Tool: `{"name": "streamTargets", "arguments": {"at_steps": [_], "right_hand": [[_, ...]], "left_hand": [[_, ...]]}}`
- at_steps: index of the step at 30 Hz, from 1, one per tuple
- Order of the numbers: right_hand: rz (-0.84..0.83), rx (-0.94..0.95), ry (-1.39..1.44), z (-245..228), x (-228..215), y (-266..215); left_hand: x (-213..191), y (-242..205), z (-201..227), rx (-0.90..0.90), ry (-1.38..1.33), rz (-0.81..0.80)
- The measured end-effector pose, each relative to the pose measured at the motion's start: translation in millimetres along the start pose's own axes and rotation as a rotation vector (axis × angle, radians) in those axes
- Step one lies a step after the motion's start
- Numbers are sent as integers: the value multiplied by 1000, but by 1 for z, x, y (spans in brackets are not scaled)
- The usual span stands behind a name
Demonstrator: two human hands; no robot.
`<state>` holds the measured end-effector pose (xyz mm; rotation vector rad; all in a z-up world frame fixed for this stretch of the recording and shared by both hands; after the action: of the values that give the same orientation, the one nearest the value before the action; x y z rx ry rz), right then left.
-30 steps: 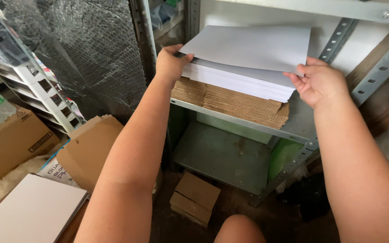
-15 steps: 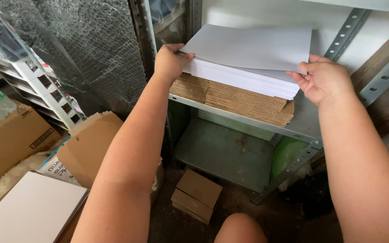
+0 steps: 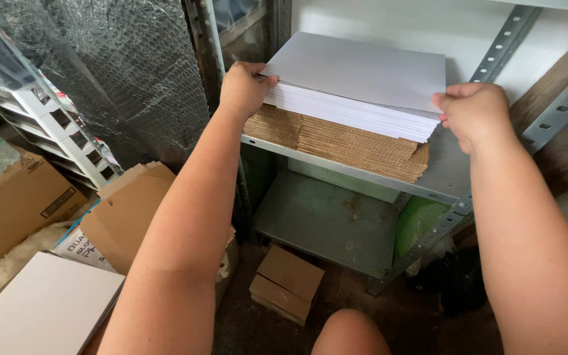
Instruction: The person repeatedly picks up stacks of white paper from a small wooden stool and places them onto a metal shelf. The person handles the paper by hand and stacks it neatly on top of existing paper and cardboard on the shelf.
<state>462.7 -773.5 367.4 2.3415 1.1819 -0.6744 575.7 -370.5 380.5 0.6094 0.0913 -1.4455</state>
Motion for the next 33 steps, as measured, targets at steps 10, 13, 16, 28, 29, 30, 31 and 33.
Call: {"name": "streamTargets", "arguments": {"at_steps": [10,13,16,28,29,30,31,33], "right_hand": [[-32,18,39,9,-12,-24],[-42,-17,82,-4,-18,-43],[-78,-17,-37,-10,-19,-58],[-14,-157,-61,-7,-20,-49],[-14,-156,-69,-6,-20,-49],[-14,-156,-77,-5,-20,-49],[-14,-155,-77,-7,-20,-52],[14,-148,-51,-11,-21,-59]], "left_hand": [[1,-2,1,8,38,-21],[0,-3,3,51,67,-4],[0,-5,4,46,49,-9],[3,-1,1,40,62,-17],[3,-1,-1,18,51,-17],[3,-1,-3,-3,40,-17],[4,-1,-3,-3,41,-17],[3,-1,-6,-18,3,-19]]}}
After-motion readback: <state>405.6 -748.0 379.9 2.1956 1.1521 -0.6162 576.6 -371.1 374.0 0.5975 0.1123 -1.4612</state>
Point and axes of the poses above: each hand's wrist, its own y-axis towards the middle knuckle, its own x-axis out of the palm, z = x × y, the point moved 8 cm from there along y, towards the middle knuckle, and after that the axes turned 10 degrees about -y, right-handed, at the moved point
